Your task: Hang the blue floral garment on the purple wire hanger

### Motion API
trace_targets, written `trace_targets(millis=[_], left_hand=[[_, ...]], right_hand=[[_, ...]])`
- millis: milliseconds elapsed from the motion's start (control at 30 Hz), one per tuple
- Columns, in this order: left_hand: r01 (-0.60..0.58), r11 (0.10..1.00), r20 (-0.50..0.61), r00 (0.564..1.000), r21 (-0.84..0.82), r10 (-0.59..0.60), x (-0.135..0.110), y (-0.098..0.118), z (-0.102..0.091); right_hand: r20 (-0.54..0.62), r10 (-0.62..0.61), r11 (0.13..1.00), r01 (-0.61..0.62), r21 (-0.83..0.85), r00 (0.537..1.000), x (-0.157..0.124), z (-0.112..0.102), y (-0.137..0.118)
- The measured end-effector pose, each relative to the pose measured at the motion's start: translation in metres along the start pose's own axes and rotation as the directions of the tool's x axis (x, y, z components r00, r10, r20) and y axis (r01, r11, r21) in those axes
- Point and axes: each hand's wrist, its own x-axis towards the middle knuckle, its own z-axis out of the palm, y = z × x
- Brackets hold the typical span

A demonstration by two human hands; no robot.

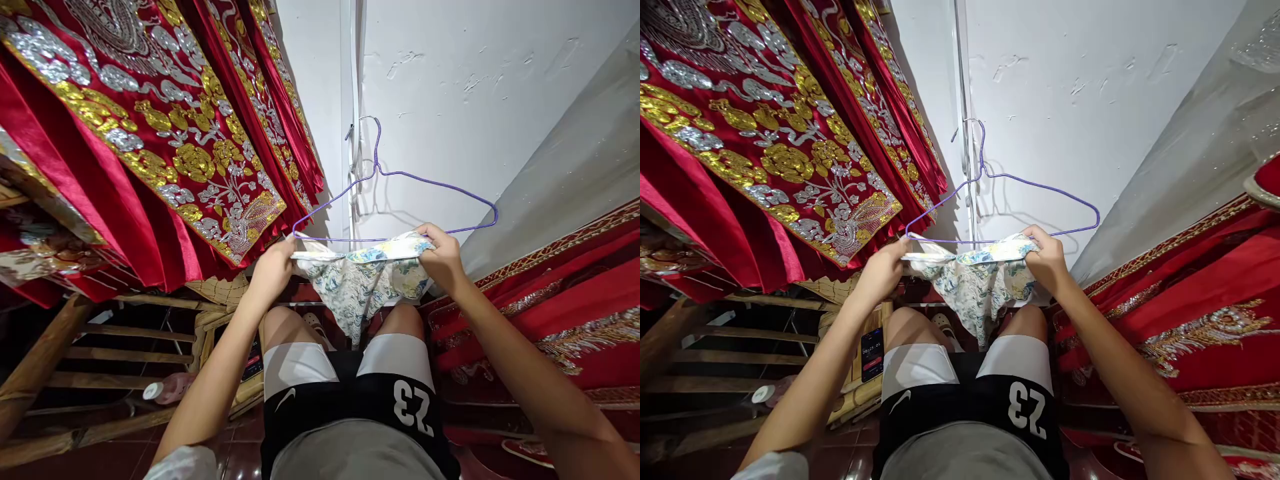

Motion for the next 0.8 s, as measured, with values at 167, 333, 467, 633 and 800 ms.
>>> trace_targets(millis=[167, 333, 467, 633, 800], left_hand=[[-0.204, 0.942, -0.292, 0.948, -0.265, 0.124, 0.026, 0.024, -0.032], [-0.274, 0.915, -0.206, 0.954, -0.297, 0.218, 0.057, 0.050, -0.035], [-0.285, 0.914, -0.221, 0.949, -0.288, 0.226, 0.076, 0.047, -0.029], [-0.265, 0.931, -0.215, 0.953, -0.249, 0.214, 0.082, 0.035, -0.034], [-0.240, 0.946, -0.233, 0.954, -0.218, 0.188, 0.087, 0.035, -0.041]], right_hand=[[0.012, 0.033, 0.996, -0.034, 0.086, 0.999, 0.001, -0.002, -0.008], [0.083, 0.069, 0.976, -0.084, 0.200, 0.994, -0.006, 0.014, -0.013], [0.100, 0.037, 0.971, -0.060, 0.234, 0.994, -0.007, 0.010, -0.010], [-0.273, 0.002, 0.992, 0.032, 0.121, 0.962, 0.005, -0.018, -0.002], [-0.212, 0.065, 0.998, -0.063, 0.016, 0.975, 0.024, -0.059, -0.008]])
